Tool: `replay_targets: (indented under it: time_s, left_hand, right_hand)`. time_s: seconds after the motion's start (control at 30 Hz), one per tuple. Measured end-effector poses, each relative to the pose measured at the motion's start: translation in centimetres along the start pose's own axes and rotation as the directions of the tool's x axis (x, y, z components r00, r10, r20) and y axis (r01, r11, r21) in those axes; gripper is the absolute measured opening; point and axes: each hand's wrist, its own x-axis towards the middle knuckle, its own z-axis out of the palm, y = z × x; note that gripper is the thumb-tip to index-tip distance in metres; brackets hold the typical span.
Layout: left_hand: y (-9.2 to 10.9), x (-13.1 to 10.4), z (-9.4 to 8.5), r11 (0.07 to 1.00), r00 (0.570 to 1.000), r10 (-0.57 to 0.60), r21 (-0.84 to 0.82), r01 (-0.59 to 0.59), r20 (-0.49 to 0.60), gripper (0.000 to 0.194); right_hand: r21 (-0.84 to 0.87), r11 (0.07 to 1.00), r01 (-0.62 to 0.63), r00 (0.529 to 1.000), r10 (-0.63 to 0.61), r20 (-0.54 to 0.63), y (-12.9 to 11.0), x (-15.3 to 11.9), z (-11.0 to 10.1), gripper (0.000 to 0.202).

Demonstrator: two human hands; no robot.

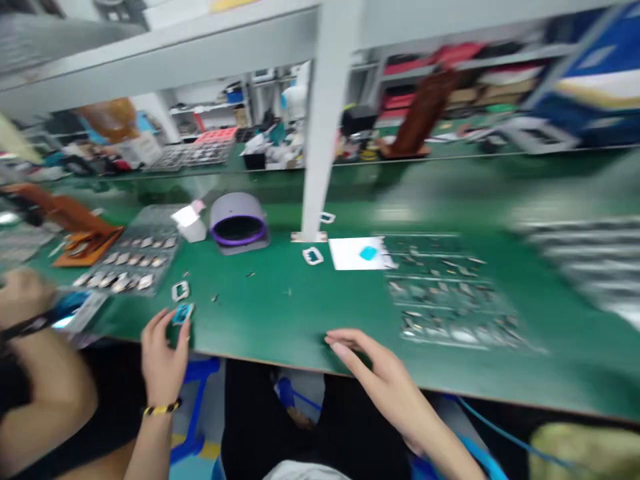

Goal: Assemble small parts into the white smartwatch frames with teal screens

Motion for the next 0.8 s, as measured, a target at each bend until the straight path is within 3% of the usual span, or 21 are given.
replay_targets:
  time_s: [0.1,0.2,0.27,0.37,0.47,0.6,0.7,0.8]
  left_hand:
    - [0.5,-1.5,1.0,0.998,0.989,0.068,0.003,-0.068,-0.129,0.049]
    - [1.9,-2.9,2.9,0.979,0.959,0.168,-0.077,-0.189,-0.227,0.044]
    - [3.9,-3.7,4.0,0.951,0.956,0.238,-0.158,-0.265,-0.169,0.036]
    - [7.3,-4.3,5.2,0.894,0.935,0.352,-0.311,-0.323,0.042,0.024]
    - [9.7,-4.2,6.1,0.879,0.905,0.377,-0.386,-0.281,0.199,0.027]
    - [10.5,-4.2,6.9,0.907,0.923,0.308,-0.364,-0.212,0.230,0.029]
    - [10.4,-4.5,6.9,0.901,0.933,0.296,-0.385,-0.201,0.204,0.026]
    - [10.5,-4.7,6.7,0.908,0.934,0.288,-0.372,-0.195,0.213,0.025]
  right_hand:
    - [-0.070,0.995,0.068,0.996,-0.072,-0.056,-1.4,0.6,-3.4,0.037]
    - [-0.179,0.975,0.134,0.976,-0.161,-0.144,-2.4,2.9,-7.3,0.031]
    - [-0.220,0.964,0.152,0.965,-0.192,-0.176,-2.6,5.6,-9.5,0.027]
    - [-0.330,0.940,0.085,0.963,-0.162,-0.215,-2.5,11.4,-11.2,0.029]
    - [-0.374,0.927,0.041,0.964,-0.135,-0.228,-2.4,18.4,-10.8,0.046]
    - [-0.403,0.914,0.033,0.976,-0.117,-0.186,-2.7,26.2,-8.4,0.051]
    - [-0.425,0.904,0.045,0.983,-0.115,-0.141,-2.8,29.4,-6.7,0.041]
    - [-0.446,0.893,0.057,0.985,-0.124,-0.122,-2.6,30.5,-5.9,0.037]
